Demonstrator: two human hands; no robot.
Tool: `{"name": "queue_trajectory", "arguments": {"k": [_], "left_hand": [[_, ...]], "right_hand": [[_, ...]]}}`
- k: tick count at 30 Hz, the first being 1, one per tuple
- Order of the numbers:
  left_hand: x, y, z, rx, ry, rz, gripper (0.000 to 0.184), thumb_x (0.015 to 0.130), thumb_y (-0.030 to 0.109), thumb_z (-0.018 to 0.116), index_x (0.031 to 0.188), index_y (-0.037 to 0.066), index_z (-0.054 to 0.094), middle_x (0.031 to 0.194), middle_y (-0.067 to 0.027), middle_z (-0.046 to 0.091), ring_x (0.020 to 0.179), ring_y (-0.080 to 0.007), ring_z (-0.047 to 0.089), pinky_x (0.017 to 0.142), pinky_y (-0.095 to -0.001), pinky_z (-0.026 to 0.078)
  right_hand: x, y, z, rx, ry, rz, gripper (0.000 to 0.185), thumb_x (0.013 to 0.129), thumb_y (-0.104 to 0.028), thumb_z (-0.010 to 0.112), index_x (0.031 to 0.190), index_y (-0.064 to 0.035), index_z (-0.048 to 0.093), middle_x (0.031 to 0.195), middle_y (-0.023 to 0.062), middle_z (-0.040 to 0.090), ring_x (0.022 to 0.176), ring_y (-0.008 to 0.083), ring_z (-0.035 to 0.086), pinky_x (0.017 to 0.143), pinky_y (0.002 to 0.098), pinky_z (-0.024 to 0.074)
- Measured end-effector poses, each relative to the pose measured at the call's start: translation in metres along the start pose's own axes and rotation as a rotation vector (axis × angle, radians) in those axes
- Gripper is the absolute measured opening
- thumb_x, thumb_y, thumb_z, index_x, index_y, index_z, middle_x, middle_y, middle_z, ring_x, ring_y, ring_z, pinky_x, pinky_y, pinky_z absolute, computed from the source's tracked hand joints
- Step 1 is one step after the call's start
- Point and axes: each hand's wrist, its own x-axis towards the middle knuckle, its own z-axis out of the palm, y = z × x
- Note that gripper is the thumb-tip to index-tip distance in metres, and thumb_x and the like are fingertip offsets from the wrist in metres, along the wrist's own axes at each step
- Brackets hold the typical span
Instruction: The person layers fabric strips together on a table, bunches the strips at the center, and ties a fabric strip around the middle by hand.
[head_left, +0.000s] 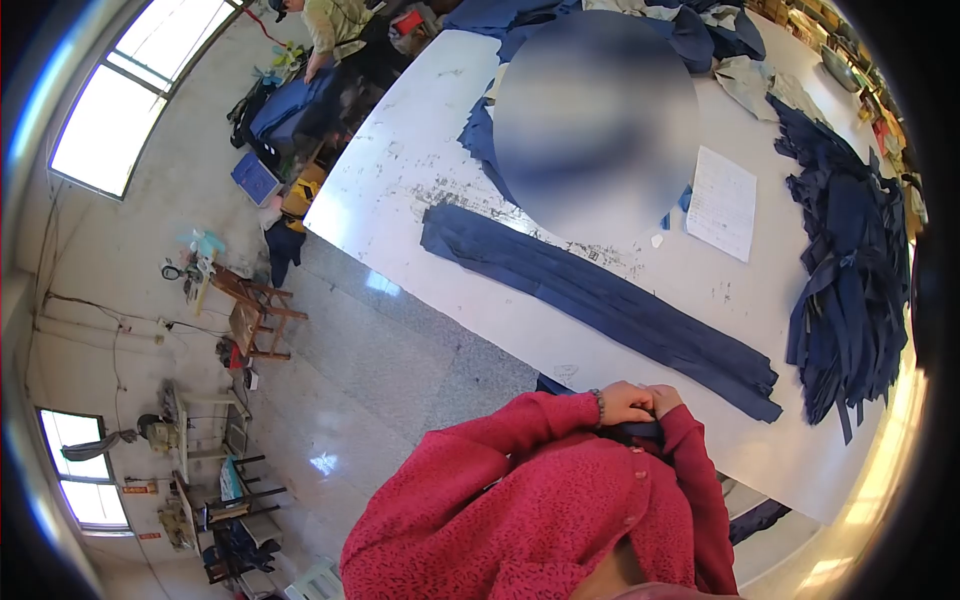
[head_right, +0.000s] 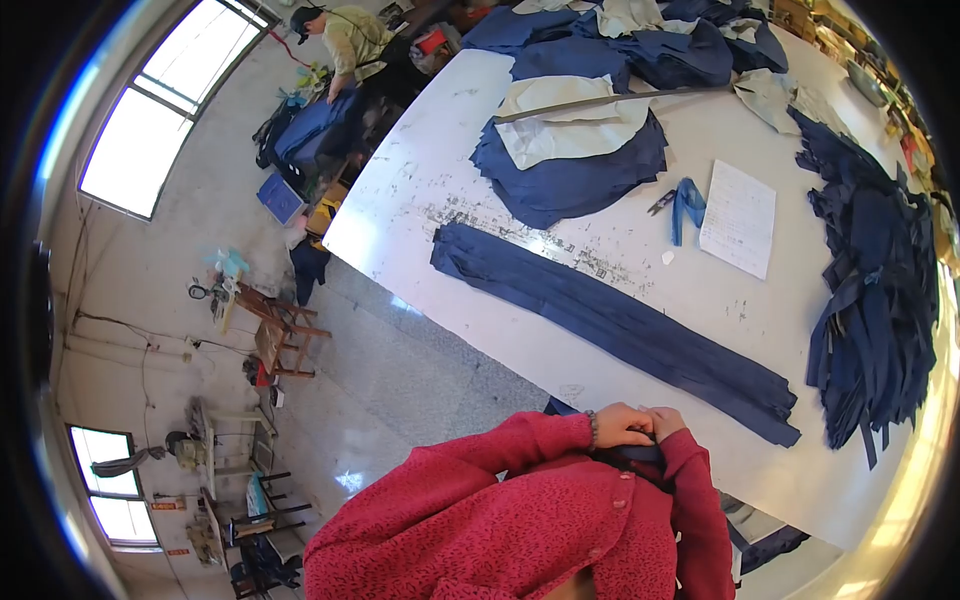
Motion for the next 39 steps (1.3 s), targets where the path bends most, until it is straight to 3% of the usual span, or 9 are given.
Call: {"name": "queue_trajectory", "arguments": {"k": [8, 10, 15, 17, 21, 25, 27, 33, 39], "left_hand": [[0.006, 0.004, 0.015, 0.129, 0.035, -0.015, 0.027, 0.089, 0.032, 0.050, 0.081, 0.007, 0.056, 0.071, -0.0184, 0.058, 0.068, -0.0387, 0.056, 0.061, -0.0440, 0.044], [-0.002, 0.014, 0.013, 0.112, 0.035, -0.024, 0.027, 0.090, 0.032, 0.049, 0.082, 0.007, 0.057, 0.071, -0.0186, 0.058, 0.068, -0.0389, 0.056, 0.061, -0.0442, 0.044], [-0.077, 0.035, -0.056, 0.137, 0.316, -0.161, 0.026, 0.091, 0.028, 0.049, 0.087, 0.004, 0.059, 0.068, -0.0184, 0.057, 0.061, -0.0326, 0.058, 0.057, -0.0387, 0.044], [-0.085, 0.014, -0.086, 0.147, 0.543, -0.405, 0.026, 0.092, 0.025, 0.048, 0.083, 0.002, 0.055, 0.062, -0.0161, 0.051, 0.054, -0.0201, 0.049, 0.054, -0.0330, 0.042], [-0.027, 0.040, -0.094, 0.176, 0.726, -0.147, 0.018, 0.091, 0.019, 0.052, 0.087, 0.002, 0.054, 0.060, -0.0174, 0.048, 0.051, -0.0266, 0.044, 0.051, -0.0316, 0.039], [0.025, 0.066, -0.068, 0.171, 0.660, 0.106, 0.013, 0.088, 0.014, 0.056, 0.085, 0.002, 0.057, 0.067, -0.0151, 0.050, 0.060, -0.0314, 0.050, 0.054, -0.0342, 0.041], [0.035, 0.073, -0.059, 0.234, 0.602, 0.189, 0.011, 0.085, 0.012, 0.058, 0.083, 0.001, 0.058, 0.075, -0.0122, 0.053, 0.068, -0.0316, 0.053, 0.059, -0.0371, 0.042], [0.040, 0.082, -0.048, 0.209, 0.592, 0.253, 0.015, 0.080, 0.013, 0.062, 0.091, 0.003, 0.059, 0.078, -0.0092, 0.054, 0.071, -0.0281, 0.054, 0.063, -0.0339, 0.044], [0.020, 0.047, -0.043, -0.246, 0.383, 0.020, 0.032, 0.074, 0.022, 0.071, 0.097, 0.003, 0.059, 0.085, -0.0076, 0.062, 0.076, -0.0179, 0.059, 0.068, -0.0318, 0.045]], "right_hand": [[0.008, 0.019, -0.004, 0.035, 0.369, 0.161, 0.045, 0.083, -0.043, 0.059, 0.067, -0.0002, 0.061, 0.060, 0.0085, 0.058, 0.059, 0.0192, 0.054, 0.061, 0.0321, 0.0437], [0.011, 0.040, -0.010, -0.165, 0.755, -0.071, 0.046, 0.083, -0.043, 0.058, 0.064, -0.0015, 0.061, 0.058, 0.0125, 0.057, 0.058, 0.0246, 0.055, 0.061, 0.0358, 0.0437], [-0.074, 0.234, -0.229, -0.077, 1.273, 0.367, 0.057, 0.080, -0.050, 0.060, 0.071, 0.0067, 0.063, 0.070, 0.0157, 0.066, 0.060, 0.0235, 0.061, 0.056, 0.0356, 0.0477], [-0.109, 0.234, -0.271, -0.390, 1.236, 0.207, 0.045, 0.083, -0.042, 0.062, 0.077, 0.0022, 0.062, 0.068, 0.0124, 0.064, 0.055, 0.0193, 0.057, 0.053, 0.0315, 0.0457], [-0.059, 0.095, -0.178, 0.050, 0.761, -0.165, 0.017, 0.083, -0.016, 0.064, 0.086, -0.0036, 0.053, 0.065, 0.0053, 0.058, 0.060, 0.0118, 0.057, 0.060, 0.0237, 0.0448], [-0.025, -0.030, -0.032, 0.200, 0.123, -0.436, 0.044, 0.073, -0.009, 0.071, 0.106, -0.0045, 0.043, 0.096, 0.0121, 0.064, 0.089, 0.0179, 0.061, 0.064, 0.0258, 0.0491], [-0.020, -0.048, 0.002, 0.164, 0.209, -0.372, 0.067, 0.070, -0.011, 0.074, 0.125, -0.0003, 0.038, 0.103, 0.0133, 0.062, 0.096, 0.0201, 0.060, 0.064, 0.0249, 0.0503], [-0.010, -0.054, 0.020, 0.406, 0.340, -0.492, 0.040, 0.081, -0.001, 0.061, 0.119, 0.0009, 0.047, 0.112, 0.0110, 0.056, 0.103, 0.0198, 0.056, 0.086, 0.0308, 0.0460], [-0.022, -0.072, -0.009, 0.494, 0.312, -0.479, 0.025, 0.083, -0.005, 0.061, 0.107, 0.0015, 0.054, 0.098, 0.0052, 0.058, 0.089, 0.0134, 0.056, 0.078, 0.0268, 0.0457]]}}
